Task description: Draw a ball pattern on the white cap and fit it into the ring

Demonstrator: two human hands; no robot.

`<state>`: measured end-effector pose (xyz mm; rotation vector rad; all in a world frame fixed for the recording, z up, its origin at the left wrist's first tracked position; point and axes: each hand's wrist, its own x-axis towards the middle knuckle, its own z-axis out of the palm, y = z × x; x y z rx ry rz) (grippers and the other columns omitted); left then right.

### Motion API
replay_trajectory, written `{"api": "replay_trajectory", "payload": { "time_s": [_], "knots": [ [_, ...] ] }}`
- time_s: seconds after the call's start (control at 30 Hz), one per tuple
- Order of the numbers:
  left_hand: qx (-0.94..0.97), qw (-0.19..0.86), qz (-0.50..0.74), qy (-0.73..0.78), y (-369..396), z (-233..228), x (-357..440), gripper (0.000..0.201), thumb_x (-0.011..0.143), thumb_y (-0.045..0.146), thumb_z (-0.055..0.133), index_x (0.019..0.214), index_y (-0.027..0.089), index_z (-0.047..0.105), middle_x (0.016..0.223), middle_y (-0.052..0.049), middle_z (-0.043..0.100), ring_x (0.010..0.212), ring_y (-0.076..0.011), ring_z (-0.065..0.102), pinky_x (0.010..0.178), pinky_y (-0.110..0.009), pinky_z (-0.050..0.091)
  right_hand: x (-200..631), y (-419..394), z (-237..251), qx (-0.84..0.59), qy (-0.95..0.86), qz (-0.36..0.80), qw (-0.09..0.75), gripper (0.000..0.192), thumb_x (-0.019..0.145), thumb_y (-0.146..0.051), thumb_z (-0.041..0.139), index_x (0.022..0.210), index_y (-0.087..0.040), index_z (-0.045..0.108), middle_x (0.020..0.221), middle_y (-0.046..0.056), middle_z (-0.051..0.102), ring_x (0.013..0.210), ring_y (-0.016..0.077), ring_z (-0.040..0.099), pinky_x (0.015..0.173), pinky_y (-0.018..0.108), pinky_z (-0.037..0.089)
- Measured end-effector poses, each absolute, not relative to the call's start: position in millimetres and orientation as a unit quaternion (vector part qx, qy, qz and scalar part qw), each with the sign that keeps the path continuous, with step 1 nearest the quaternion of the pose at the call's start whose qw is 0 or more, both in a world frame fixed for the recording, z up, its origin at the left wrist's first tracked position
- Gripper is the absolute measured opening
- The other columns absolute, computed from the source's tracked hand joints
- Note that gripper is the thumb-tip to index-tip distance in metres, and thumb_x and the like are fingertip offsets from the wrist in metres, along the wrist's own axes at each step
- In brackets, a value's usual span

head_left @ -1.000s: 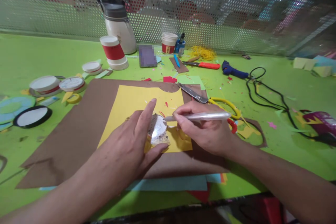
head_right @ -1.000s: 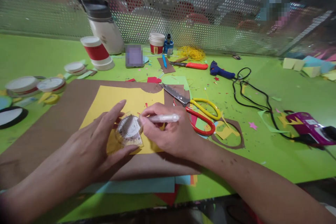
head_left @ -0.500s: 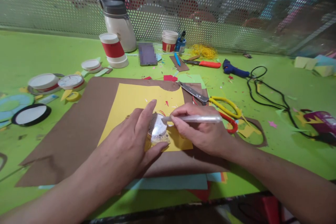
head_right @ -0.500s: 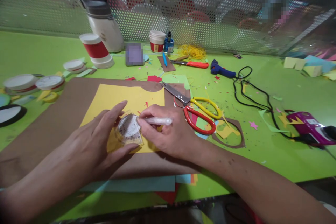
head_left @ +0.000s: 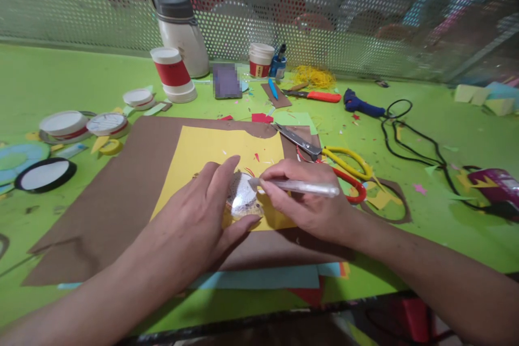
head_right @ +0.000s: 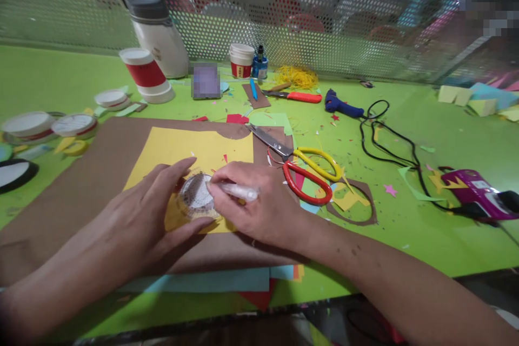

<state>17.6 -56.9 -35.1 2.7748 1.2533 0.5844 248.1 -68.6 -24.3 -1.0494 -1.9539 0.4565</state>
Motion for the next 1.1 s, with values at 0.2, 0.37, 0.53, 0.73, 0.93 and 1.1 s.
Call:
{"api": "replay_trajectory", "payload": {
  "time_s": [0.2,0.37,0.53,0.73,0.93,1.1],
  "knots": [
    [0.896,0.010,0.196,0.398,-56,-35,17,0.065,0.103,0.053,0.057,0.152,0.015,0.035,0.115,-0.014,0.064,0.095,-0.0321,0.072,0.079,-0.043,0.062,249,-68,-23,-0.412,-0.782,0.187,0.428,0.009,0.100,-0.021,0.067,0.094,-0.019,0.073,0.084,0.001,0.081,0.072,0.0135,0.073,0.069,0.025,0.055],
    [0.892,0.031,0.191,0.409,-58,-36,17,0.065,0.103,0.053,0.057,0.152,0.018,0.035,0.120,-0.015,0.064,0.100,-0.0332,0.072,0.084,-0.045,0.062,251,-67,-22,-0.419,-0.783,0.194,0.417,0.009,0.100,-0.022,0.067,0.094,-0.020,0.074,0.083,0.001,0.081,0.070,0.0133,0.071,0.067,0.024,0.053],
    [0.893,0.028,0.187,0.409,-58,-36,17,0.064,0.103,0.054,0.059,0.150,0.017,0.036,0.120,-0.015,0.065,0.100,-0.0333,0.072,0.084,-0.045,0.062,252,-68,-18,-0.422,-0.786,0.205,0.402,0.011,0.100,-0.023,0.067,0.093,-0.018,0.074,0.082,0.001,0.080,0.067,0.0128,0.069,0.065,0.024,0.051],
    [0.893,0.023,0.192,0.406,-56,-37,17,0.063,0.102,0.053,0.060,0.148,0.016,0.038,0.118,-0.014,0.065,0.100,-0.0325,0.073,0.085,-0.045,0.063,251,-71,-13,-0.436,-0.785,0.207,0.389,0.011,0.095,-0.018,0.067,0.086,-0.018,0.073,0.071,-0.002,0.074,0.058,0.0100,0.061,0.059,0.021,0.047],
    [0.889,0.017,0.204,0.408,-58,-42,17,0.063,0.101,0.052,0.061,0.148,0.016,0.041,0.122,-0.016,0.067,0.104,-0.0341,0.074,0.087,-0.046,0.064,250,-71,-11,-0.419,-0.784,0.194,0.415,0.013,0.095,-0.014,0.066,0.084,-0.015,0.074,0.068,-0.003,0.071,0.057,0.0075,0.059,0.057,0.018,0.046],
    [0.864,0.086,0.234,0.438,-54,-30,7,0.082,0.097,0.062,0.064,0.163,0.024,0.034,0.125,-0.015,0.072,0.105,-0.0339,0.078,0.095,-0.053,0.065,252,-72,-6,-0.422,-0.747,0.146,0.491,0.013,0.100,-0.018,0.067,0.089,-0.015,0.074,0.073,-0.001,0.074,0.061,0.0097,0.065,0.059,0.021,0.050]
  ]
}}
